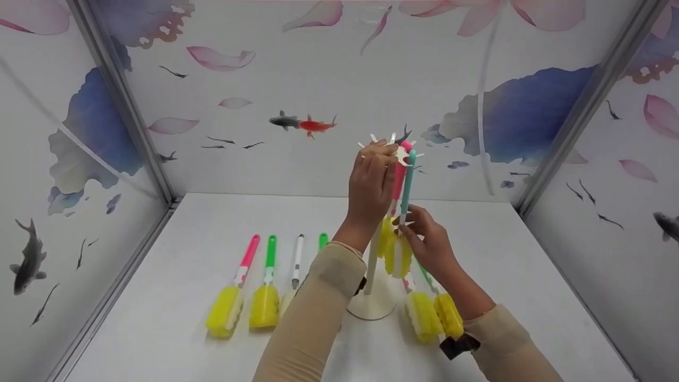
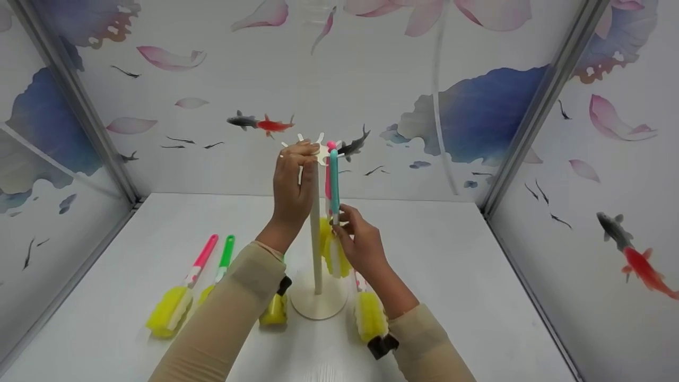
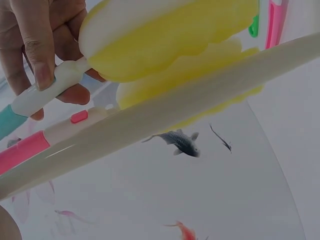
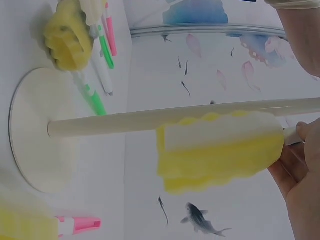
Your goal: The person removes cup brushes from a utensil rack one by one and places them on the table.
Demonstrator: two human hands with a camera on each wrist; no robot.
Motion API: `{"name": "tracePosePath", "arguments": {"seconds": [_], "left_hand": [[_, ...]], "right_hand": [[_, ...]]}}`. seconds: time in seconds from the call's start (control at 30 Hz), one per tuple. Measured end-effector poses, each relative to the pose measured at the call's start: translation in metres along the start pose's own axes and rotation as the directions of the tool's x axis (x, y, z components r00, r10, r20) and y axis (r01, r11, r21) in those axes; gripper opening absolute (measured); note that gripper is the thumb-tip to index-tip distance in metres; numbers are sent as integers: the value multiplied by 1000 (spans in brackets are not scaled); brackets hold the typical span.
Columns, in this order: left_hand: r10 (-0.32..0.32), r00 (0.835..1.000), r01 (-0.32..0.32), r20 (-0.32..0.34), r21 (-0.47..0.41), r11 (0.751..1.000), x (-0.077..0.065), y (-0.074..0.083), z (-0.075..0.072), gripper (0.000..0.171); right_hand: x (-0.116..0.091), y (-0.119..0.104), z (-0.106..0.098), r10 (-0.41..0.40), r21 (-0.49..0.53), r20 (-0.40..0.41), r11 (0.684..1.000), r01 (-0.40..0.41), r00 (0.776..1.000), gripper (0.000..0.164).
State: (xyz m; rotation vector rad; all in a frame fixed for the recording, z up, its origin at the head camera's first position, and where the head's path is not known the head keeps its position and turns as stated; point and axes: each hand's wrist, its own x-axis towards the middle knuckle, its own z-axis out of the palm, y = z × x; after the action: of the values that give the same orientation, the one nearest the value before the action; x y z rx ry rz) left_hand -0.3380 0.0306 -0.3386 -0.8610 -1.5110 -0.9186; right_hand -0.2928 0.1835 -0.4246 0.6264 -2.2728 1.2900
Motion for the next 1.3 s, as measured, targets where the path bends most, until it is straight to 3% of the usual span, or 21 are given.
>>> {"name": "tracePosePath", "arguments": {"seconds": [0.2, 0.5, 0.87, 1.3], "left_hand": [[7, 1000, -6, -19, 16, 1000, 0, 1, 1, 29], [2, 1000, -2, -17, 19, 1000, 0, 2, 4, 21], [10, 1000, -9, -15, 39, 999, 0, 0, 2, 24], [7, 999, -5, -46, 40, 999, -1, -1, 5, 17]], "right_hand": [[0, 1, 2, -36, -14, -5, 999, 36, 999, 40], [-1, 0, 3, -36, -10, -51, 999, 36, 998, 37], [-1, -1, 3, -24, -15, -71, 1000, 23, 997, 38], [-7, 0, -22, -68, -91, -101, 994, 59, 993, 42]]}}
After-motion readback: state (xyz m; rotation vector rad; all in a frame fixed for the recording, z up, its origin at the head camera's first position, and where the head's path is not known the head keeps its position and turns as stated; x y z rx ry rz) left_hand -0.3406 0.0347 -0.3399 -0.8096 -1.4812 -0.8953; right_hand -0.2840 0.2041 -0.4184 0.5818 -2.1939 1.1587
